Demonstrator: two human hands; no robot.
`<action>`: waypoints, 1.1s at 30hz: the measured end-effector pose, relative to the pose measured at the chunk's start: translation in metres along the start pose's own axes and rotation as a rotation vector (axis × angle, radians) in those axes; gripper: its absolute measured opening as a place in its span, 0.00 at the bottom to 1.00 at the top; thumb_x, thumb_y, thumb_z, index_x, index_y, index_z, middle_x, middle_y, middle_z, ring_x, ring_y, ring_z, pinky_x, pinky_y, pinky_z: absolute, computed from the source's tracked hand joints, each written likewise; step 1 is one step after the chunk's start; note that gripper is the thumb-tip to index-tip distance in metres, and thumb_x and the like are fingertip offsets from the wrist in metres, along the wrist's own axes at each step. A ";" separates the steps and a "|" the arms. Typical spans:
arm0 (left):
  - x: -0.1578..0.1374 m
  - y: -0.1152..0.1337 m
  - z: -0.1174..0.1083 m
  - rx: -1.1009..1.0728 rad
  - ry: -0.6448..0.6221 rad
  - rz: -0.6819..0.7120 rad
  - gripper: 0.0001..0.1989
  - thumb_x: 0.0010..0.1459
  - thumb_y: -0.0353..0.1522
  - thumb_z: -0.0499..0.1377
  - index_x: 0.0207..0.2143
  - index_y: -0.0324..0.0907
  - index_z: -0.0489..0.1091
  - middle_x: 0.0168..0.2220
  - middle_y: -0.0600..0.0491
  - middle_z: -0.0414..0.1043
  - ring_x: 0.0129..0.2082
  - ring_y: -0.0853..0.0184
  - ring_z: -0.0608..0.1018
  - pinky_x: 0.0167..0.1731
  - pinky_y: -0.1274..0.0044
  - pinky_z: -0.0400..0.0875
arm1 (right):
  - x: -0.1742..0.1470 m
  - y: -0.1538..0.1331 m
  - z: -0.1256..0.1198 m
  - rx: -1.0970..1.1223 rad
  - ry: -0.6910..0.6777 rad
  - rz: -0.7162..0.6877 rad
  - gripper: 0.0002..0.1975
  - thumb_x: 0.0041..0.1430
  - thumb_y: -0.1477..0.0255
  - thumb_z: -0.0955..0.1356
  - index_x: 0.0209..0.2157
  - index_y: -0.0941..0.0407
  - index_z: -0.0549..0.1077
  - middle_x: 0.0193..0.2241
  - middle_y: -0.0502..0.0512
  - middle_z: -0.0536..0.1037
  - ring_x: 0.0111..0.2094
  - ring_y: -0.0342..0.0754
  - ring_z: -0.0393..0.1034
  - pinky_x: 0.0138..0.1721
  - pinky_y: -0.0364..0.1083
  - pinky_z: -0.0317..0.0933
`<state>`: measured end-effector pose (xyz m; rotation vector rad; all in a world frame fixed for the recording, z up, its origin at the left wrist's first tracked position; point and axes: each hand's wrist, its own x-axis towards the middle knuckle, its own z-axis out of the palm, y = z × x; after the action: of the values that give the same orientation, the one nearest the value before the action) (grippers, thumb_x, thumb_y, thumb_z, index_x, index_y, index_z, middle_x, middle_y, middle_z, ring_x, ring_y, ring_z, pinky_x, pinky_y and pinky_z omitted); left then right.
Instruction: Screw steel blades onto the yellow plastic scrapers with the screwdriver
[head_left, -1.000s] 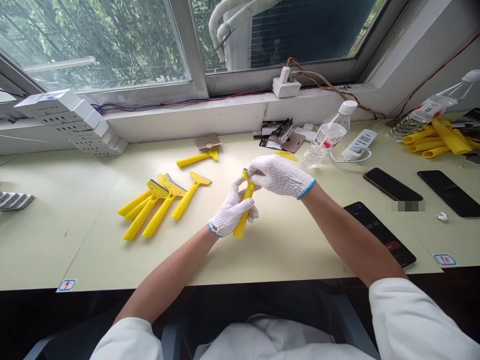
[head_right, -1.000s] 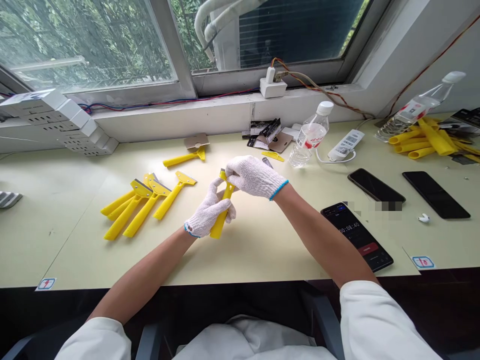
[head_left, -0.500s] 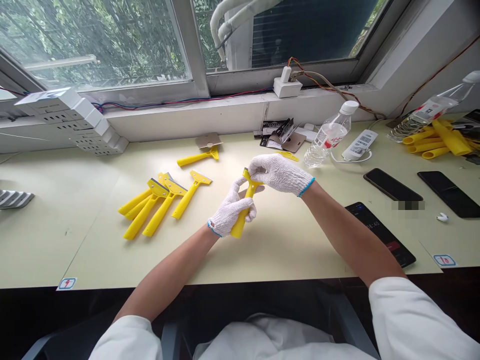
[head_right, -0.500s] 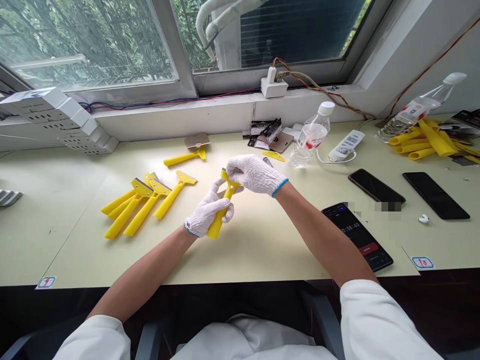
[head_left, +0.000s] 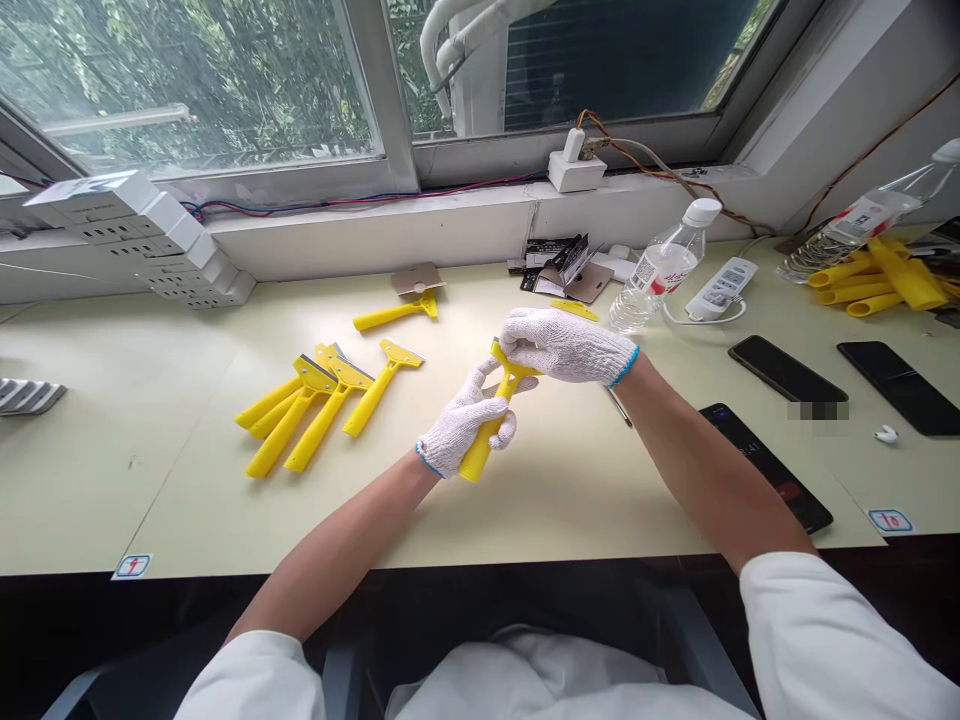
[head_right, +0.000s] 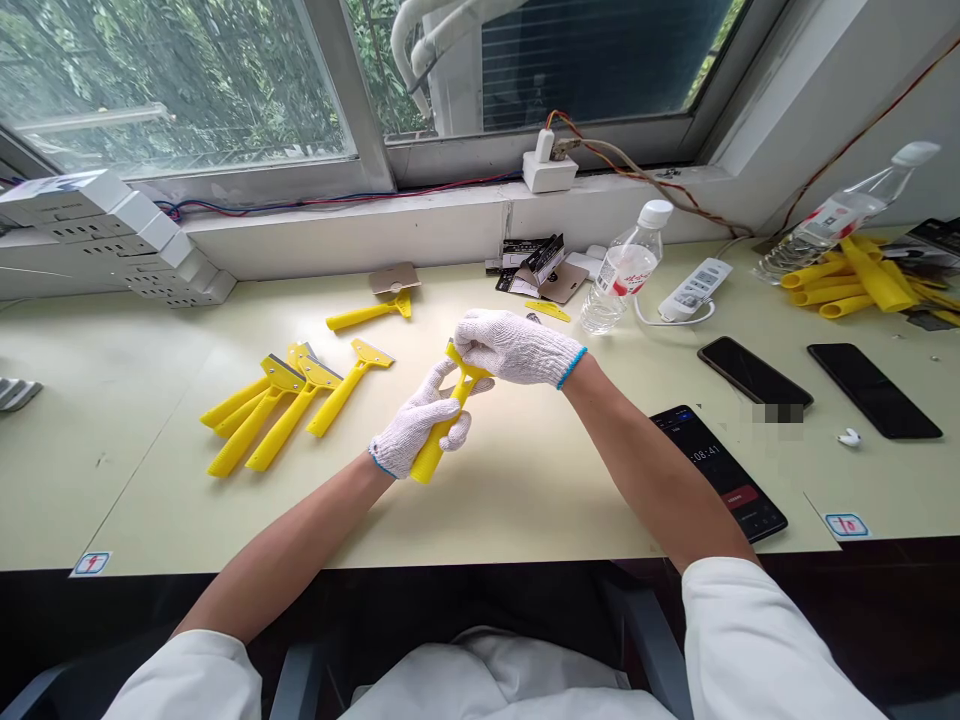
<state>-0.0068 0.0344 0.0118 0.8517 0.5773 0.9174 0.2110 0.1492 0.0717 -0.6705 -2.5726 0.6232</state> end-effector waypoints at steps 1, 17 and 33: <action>0.000 0.000 0.000 0.003 0.004 0.004 0.46 0.64 0.33 0.70 0.79 0.57 0.54 0.69 0.36 0.74 0.21 0.77 0.73 0.24 0.77 0.67 | 0.000 0.000 0.001 0.004 0.004 0.011 0.06 0.73 0.72 0.67 0.37 0.55 0.71 0.39 0.53 0.75 0.36 0.46 0.67 0.41 0.45 0.59; 0.007 -0.001 -0.009 -0.241 0.168 0.010 0.49 0.62 0.28 0.71 0.77 0.64 0.55 0.66 0.43 0.76 0.26 0.77 0.74 0.26 0.82 0.69 | 0.005 -0.023 0.006 -0.071 0.226 0.205 0.03 0.67 0.73 0.68 0.40 0.56 0.75 0.38 0.56 0.79 0.35 0.49 0.69 0.38 0.47 0.58; 0.018 -0.003 -0.014 -0.246 0.528 0.205 0.49 0.62 0.26 0.69 0.77 0.69 0.55 0.69 0.49 0.74 0.29 0.75 0.75 0.29 0.82 0.73 | 0.005 -0.148 0.093 -0.432 -0.291 0.301 0.27 0.69 0.84 0.60 0.59 0.60 0.84 0.43 0.72 0.87 0.41 0.67 0.84 0.33 0.58 0.69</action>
<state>-0.0074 0.0544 0.0004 0.4462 0.8189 1.3866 0.1097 0.0068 0.0723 -1.2031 -2.9371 0.2612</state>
